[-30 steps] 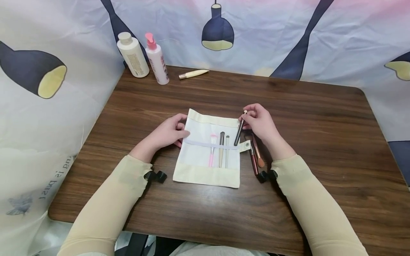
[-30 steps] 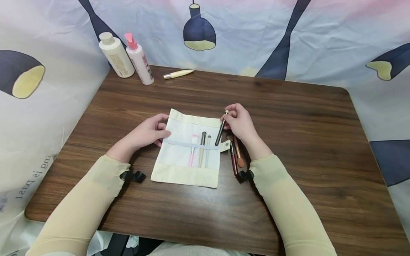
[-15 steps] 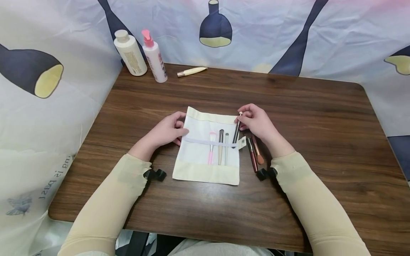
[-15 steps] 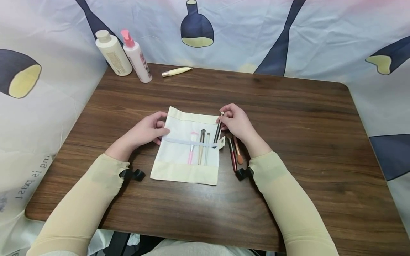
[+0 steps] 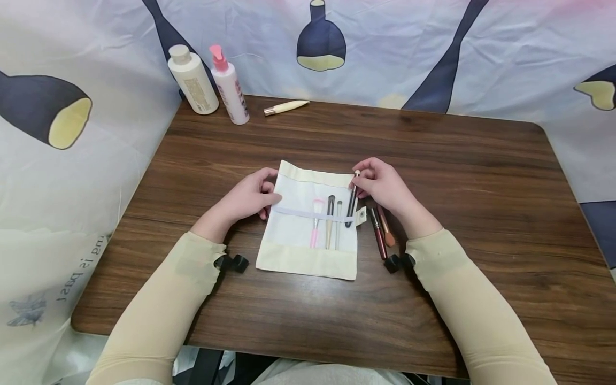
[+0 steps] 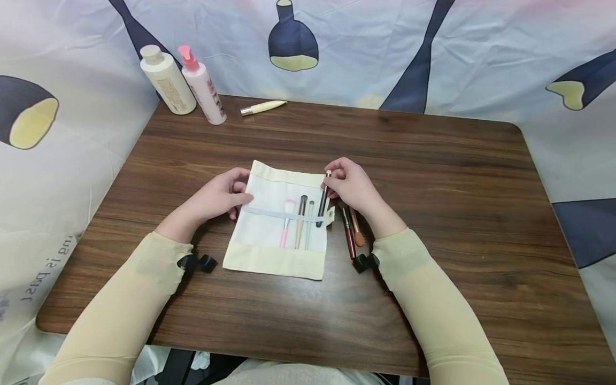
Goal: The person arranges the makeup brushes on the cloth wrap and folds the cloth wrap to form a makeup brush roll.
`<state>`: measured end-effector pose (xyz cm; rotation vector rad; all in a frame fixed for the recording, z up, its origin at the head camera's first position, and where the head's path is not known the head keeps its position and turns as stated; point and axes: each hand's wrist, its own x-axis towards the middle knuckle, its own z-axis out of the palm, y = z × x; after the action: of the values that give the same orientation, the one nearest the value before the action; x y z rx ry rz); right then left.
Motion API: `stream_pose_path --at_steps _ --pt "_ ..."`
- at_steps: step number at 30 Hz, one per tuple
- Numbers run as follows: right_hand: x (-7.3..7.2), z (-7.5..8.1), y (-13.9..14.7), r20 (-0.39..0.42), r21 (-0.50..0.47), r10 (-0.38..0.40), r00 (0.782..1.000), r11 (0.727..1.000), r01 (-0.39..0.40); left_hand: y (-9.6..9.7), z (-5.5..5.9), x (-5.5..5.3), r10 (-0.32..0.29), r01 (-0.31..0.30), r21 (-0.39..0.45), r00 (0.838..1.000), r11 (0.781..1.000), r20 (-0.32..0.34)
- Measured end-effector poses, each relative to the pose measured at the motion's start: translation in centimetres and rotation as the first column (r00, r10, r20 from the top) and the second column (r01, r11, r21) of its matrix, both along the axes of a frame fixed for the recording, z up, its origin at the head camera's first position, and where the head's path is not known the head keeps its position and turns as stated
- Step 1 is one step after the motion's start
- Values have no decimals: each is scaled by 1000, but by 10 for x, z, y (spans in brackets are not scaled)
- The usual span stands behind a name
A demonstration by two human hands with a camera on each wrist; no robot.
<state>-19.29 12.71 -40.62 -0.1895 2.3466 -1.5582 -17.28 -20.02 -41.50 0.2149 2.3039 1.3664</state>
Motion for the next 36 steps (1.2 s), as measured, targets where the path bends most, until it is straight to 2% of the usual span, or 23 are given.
stream_pose_path --at_steps 5,11,21,26,31,36 --pt "1 2 0 -12 70 48 999 996 -47 0 1 0 4 -5 34 1000 999 20" --pt "2 2 0 -9 89 85 996 992 -84 -1 1 0 4 -5 37 1000 999 21" --pt "4 6 3 -18 140 89 996 986 -85 0 2 0 7 -8 38 1000 999 17" --pt "5 6 1 1 134 92 996 987 -91 0 1 0 11 -12 37 1000 999 13" --pt "6 1 -3 7 188 118 993 975 -117 -1 0 0 18 -18 38 1000 999 16" --pt "7 1 -5 -16 229 114 993 968 -107 -1 -1 0 21 -23 53 999 998 33"
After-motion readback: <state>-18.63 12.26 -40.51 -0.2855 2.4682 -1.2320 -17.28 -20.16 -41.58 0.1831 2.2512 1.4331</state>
